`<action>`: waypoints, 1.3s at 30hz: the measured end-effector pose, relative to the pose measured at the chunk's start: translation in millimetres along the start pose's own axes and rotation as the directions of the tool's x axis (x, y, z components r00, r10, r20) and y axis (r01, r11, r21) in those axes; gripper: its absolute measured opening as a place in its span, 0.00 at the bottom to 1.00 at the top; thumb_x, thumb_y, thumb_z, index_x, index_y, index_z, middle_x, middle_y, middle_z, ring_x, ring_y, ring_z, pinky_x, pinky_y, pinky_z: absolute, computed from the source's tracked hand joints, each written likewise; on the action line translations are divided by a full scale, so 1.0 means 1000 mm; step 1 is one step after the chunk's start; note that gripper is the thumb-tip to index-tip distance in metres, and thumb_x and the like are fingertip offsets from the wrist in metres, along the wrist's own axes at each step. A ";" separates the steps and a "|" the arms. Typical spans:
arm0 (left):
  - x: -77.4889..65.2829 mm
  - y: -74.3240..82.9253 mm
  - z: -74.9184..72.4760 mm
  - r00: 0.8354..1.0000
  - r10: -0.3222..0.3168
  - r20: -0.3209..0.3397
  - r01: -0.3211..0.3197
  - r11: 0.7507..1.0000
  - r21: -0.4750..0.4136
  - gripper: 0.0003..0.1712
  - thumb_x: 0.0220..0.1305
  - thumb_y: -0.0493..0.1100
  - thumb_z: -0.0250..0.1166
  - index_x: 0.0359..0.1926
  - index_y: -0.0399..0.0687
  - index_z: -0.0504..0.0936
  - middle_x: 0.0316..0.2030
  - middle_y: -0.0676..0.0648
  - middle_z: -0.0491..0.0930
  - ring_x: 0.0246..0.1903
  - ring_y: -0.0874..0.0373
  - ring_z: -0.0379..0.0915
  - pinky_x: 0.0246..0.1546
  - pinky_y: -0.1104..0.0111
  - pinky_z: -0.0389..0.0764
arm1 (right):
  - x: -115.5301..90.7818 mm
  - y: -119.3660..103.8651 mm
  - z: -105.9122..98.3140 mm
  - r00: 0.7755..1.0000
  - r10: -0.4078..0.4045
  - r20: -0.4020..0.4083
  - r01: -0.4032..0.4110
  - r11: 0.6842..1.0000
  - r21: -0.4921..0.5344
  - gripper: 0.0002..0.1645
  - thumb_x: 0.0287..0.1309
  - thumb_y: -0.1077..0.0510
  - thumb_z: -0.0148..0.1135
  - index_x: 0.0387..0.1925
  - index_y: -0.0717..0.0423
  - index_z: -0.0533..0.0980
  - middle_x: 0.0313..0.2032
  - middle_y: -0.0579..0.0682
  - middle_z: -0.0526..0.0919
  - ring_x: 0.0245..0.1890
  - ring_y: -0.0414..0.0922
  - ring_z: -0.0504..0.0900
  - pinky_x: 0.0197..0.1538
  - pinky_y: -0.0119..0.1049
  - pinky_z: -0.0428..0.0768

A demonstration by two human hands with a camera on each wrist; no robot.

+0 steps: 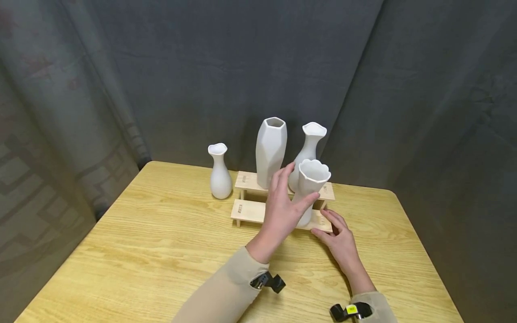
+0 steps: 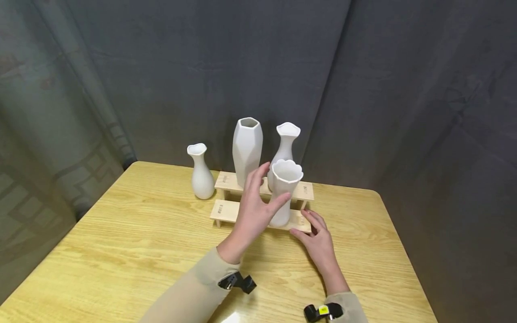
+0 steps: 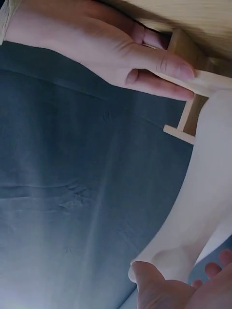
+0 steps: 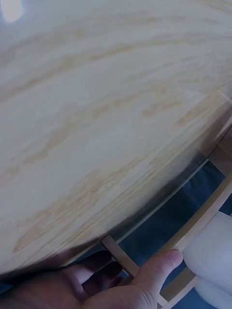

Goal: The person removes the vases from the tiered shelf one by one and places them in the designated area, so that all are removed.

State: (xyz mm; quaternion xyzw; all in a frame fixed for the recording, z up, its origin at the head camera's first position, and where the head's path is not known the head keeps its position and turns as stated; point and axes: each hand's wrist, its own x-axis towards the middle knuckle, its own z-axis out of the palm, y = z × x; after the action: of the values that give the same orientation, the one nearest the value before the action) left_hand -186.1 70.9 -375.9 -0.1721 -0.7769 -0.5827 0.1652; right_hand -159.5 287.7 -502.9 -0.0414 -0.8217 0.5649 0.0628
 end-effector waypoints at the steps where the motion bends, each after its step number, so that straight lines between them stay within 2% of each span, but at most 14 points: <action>1: 0.000 -0.001 0.002 1.000 -0.001 0.000 0.001 1.000 0.000 0.54 0.64 0.51 0.85 0.84 0.54 0.66 0.75 0.48 0.69 0.72 0.49 0.70 0.71 0.47 0.75 | 0.000 0.000 0.000 1.000 -0.001 -0.001 0.001 1.000 0.003 0.48 0.67 0.47 0.81 0.81 0.53 0.71 0.84 0.52 0.60 0.85 0.55 0.56 0.61 0.13 0.70; 5: 0.000 -0.003 0.008 1.000 0.003 -0.003 -0.003 1.000 0.023 0.54 0.63 0.51 0.85 0.83 0.54 0.67 0.73 0.48 0.71 0.71 0.52 0.71 0.69 0.50 0.76 | 0.000 0.000 0.000 1.000 -0.009 -0.006 0.009 1.000 -0.002 0.48 0.67 0.48 0.81 0.82 0.53 0.71 0.83 0.52 0.61 0.85 0.55 0.56 0.59 0.13 0.71; 11: 0.000 -0.006 0.012 1.000 0.006 0.014 -0.007 0.999 0.053 0.53 0.63 0.51 0.85 0.83 0.54 0.68 0.70 0.47 0.74 0.69 0.52 0.73 0.69 0.53 0.77 | 0.001 0.000 -0.001 1.000 -0.015 -0.009 0.015 1.000 -0.016 0.48 0.68 0.47 0.80 0.82 0.53 0.70 0.83 0.52 0.61 0.85 0.55 0.57 0.59 0.13 0.70; 22: -0.001 -0.014 0.018 0.999 0.042 0.015 -0.043 0.995 0.094 0.48 0.65 0.50 0.84 0.80 0.51 0.71 0.63 0.46 0.79 0.62 0.53 0.78 0.61 0.55 0.81 | 0.000 0.002 0.000 1.000 -0.028 -0.011 0.027 1.000 -0.012 0.47 0.69 0.49 0.79 0.82 0.53 0.70 0.83 0.52 0.62 0.85 0.57 0.56 0.58 0.13 0.72; 29: -0.002 -0.017 0.019 0.999 0.037 0.010 -0.038 0.991 0.126 0.45 0.65 0.49 0.84 0.78 0.50 0.72 0.62 0.45 0.81 0.60 0.52 0.80 0.59 0.54 0.82 | 0.000 0.002 0.001 1.000 -0.026 -0.010 0.026 1.000 -0.010 0.47 0.69 0.50 0.79 0.82 0.53 0.70 0.83 0.53 0.61 0.85 0.57 0.56 0.58 0.13 0.71; 39: -0.002 -0.018 0.017 0.999 0.030 0.023 -0.032 0.992 0.119 0.42 0.68 0.49 0.82 0.77 0.49 0.74 0.63 0.44 0.80 0.61 0.47 0.82 0.60 0.51 0.83 | -0.001 0.001 0.002 1.000 -0.017 -0.012 0.017 1.000 -0.011 0.47 0.68 0.49 0.80 0.82 0.53 0.70 0.83 0.53 0.61 0.85 0.57 0.56 0.58 0.13 0.71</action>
State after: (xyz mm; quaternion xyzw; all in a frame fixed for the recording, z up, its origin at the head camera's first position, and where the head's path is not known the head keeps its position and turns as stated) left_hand -192.9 82.7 -396.5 -0.1801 -0.8091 -0.5309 0.1760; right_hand -159.0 286.4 -504.5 -0.0380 -0.8246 0.5598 0.0722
